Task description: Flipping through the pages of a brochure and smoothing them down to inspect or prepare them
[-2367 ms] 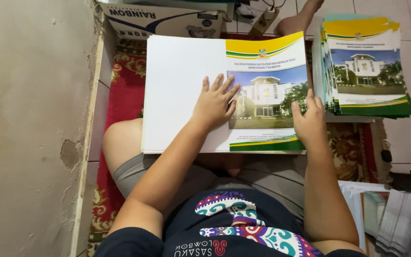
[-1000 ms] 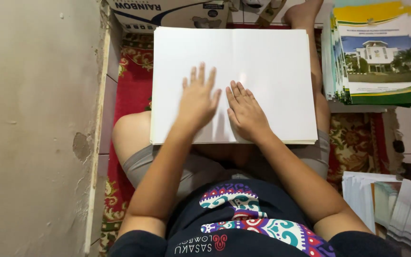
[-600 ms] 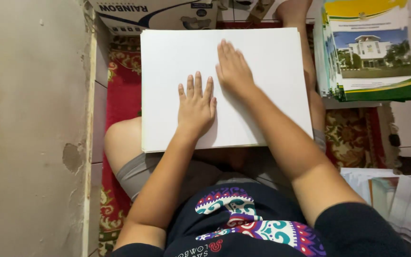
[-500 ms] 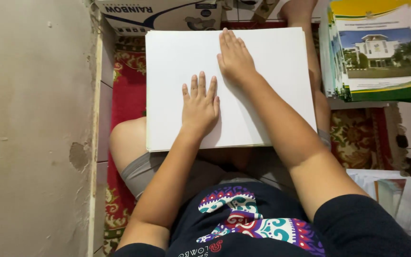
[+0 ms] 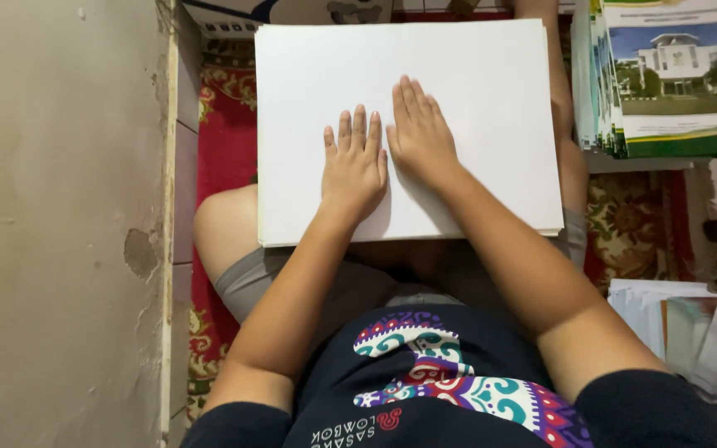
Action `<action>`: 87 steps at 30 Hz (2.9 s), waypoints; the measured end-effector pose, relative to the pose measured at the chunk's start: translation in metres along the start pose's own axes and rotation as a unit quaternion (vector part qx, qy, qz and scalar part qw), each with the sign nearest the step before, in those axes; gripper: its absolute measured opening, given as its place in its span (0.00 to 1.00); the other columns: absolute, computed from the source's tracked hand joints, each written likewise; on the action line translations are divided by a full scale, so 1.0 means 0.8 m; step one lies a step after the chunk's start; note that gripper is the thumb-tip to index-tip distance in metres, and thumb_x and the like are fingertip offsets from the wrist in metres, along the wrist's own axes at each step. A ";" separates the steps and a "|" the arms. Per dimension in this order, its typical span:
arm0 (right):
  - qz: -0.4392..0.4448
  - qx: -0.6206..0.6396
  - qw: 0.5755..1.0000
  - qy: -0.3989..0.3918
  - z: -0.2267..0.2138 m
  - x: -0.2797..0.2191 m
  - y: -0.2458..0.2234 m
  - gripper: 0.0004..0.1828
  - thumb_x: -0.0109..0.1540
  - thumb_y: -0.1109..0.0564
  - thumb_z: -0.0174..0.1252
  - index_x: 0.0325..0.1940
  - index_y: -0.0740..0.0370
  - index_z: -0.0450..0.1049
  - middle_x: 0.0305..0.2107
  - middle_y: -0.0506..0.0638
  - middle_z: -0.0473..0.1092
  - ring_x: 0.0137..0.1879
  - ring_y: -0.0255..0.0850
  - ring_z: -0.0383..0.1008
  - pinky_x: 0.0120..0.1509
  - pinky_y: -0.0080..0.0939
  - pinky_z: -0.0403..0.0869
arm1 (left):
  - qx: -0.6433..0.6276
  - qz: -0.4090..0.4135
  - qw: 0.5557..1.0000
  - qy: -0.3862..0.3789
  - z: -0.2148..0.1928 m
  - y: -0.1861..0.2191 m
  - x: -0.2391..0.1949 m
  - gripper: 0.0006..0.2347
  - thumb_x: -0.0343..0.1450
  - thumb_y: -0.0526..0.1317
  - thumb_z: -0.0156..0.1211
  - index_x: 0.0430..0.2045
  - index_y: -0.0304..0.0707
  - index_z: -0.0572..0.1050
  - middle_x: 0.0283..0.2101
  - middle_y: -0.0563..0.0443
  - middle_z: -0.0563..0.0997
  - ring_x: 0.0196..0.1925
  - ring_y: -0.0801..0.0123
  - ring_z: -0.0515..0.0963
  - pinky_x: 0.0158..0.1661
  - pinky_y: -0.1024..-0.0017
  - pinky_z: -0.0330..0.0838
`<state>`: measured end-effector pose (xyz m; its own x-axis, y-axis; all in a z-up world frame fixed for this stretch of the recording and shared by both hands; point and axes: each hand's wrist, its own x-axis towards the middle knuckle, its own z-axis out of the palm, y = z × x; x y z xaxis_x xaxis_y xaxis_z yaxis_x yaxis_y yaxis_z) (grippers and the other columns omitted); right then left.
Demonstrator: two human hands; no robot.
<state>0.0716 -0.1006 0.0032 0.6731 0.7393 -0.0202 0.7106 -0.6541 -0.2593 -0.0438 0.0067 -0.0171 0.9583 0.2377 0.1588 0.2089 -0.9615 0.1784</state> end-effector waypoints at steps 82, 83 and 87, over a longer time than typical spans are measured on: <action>0.073 0.439 0.839 0.315 -0.120 -0.151 0.118 0.29 0.68 0.72 0.57 0.74 0.66 0.66 0.39 0.61 0.72 0.41 0.41 0.73 0.43 0.39 0.76 | -0.563 -0.185 0.782 0.191 -0.167 -0.226 0.014 0.09 0.75 0.33 0.60 0.47 0.29 0.74 0.38 0.45 0.77 0.41 0.67 0.77 0.43 0.67 0.77; 0.088 0.453 0.816 0.348 -0.128 -0.153 0.124 0.27 0.70 0.69 0.56 0.75 0.65 0.66 0.38 0.51 0.68 0.40 0.36 0.68 0.43 0.34 0.71 | -0.574 -0.148 0.782 0.191 -0.214 -0.196 0.001 0.08 0.76 0.39 0.60 0.36 0.41 0.65 0.32 0.56 0.67 0.34 0.76 0.65 0.35 0.74 0.63; 0.031 0.560 0.703 0.438 -0.116 -0.175 0.199 0.30 0.69 0.78 0.52 0.68 0.50 0.70 0.40 0.39 0.61 0.43 0.30 0.61 0.52 0.31 0.65 | -0.576 -0.115 0.766 0.260 -0.289 -0.136 -0.032 0.09 0.76 0.48 0.59 0.41 0.47 0.70 0.39 0.65 0.72 0.45 0.83 0.71 0.49 0.81 0.68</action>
<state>0.1097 -0.3234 0.0542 0.9119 0.0124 0.4102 0.3978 0.2180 -0.8912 -0.1360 0.1367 0.1838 0.6526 0.6930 0.3063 -0.2375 -0.1968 0.9512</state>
